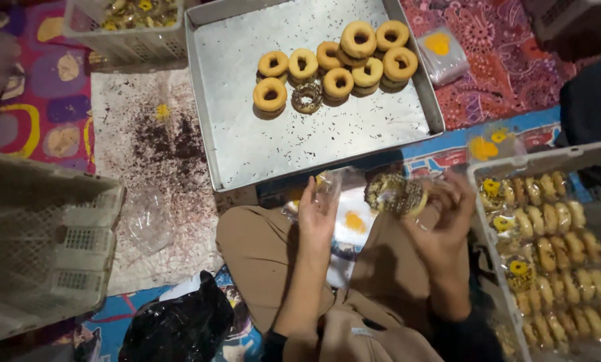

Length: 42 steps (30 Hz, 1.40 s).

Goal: The person sits on the floor and repeatedly picks donuts from a metal tray, places them into clear plastic bags, and sets the filled bags into a white plastic crate. The person handles both plain and chocolate-sprinkled donuts.

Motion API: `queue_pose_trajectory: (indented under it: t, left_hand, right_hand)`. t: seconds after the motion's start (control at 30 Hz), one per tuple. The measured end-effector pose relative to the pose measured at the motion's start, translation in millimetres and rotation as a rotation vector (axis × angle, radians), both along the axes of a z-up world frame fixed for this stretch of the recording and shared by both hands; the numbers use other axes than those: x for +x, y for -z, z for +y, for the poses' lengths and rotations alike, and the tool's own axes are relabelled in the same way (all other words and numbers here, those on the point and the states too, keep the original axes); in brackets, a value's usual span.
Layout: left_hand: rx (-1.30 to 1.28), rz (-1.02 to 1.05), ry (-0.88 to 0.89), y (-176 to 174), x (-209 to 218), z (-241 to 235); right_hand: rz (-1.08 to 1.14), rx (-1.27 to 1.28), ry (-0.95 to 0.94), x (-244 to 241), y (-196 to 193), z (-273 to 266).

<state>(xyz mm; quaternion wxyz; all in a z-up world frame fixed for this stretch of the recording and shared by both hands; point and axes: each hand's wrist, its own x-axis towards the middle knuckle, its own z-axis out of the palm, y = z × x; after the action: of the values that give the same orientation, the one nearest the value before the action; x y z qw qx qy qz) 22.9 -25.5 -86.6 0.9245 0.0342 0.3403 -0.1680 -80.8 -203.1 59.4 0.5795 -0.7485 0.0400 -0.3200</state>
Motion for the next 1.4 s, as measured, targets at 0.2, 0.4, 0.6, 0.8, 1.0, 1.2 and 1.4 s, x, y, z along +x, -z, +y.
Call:
queue_pose_trajectory:
  t: [0.2, 0.4, 0.6, 0.8, 1.0, 1.2, 1.4]
  left_hand:
    - [0.305, -0.145, -0.034, -56, -31, -16]
    - [0.296, -0.556, -0.159, -105, -53, -16]
    - [0.176, -0.615, -0.196, -142, -47, -5]
    - [-0.034, -0.833, -0.156, -122, -50, -6]
    - [0.148, -0.797, 0.07, -98, -50, 9]
    - [0.261, -0.228, -0.065, -43, -51, 24]
    - [1.052, -0.452, -0.316, -84, -63, 21]
  right_hand:
    - [-0.006, -0.139, 0.032, -26, 23, 39]
    - [-0.075, -0.4, -0.042, -4, 26, 44]
    - [0.036, -0.256, -0.305, 8, 22, 51]
    - [-0.139, -0.244, -0.23, 20, 9, 54]
    - [-0.132, 0.214, -0.316, 16, 1, 81]
    - [-0.073, 0.106, -0.366, 31, -18, 56]
    - [0.147, -0.368, -0.798, 55, -77, 32]
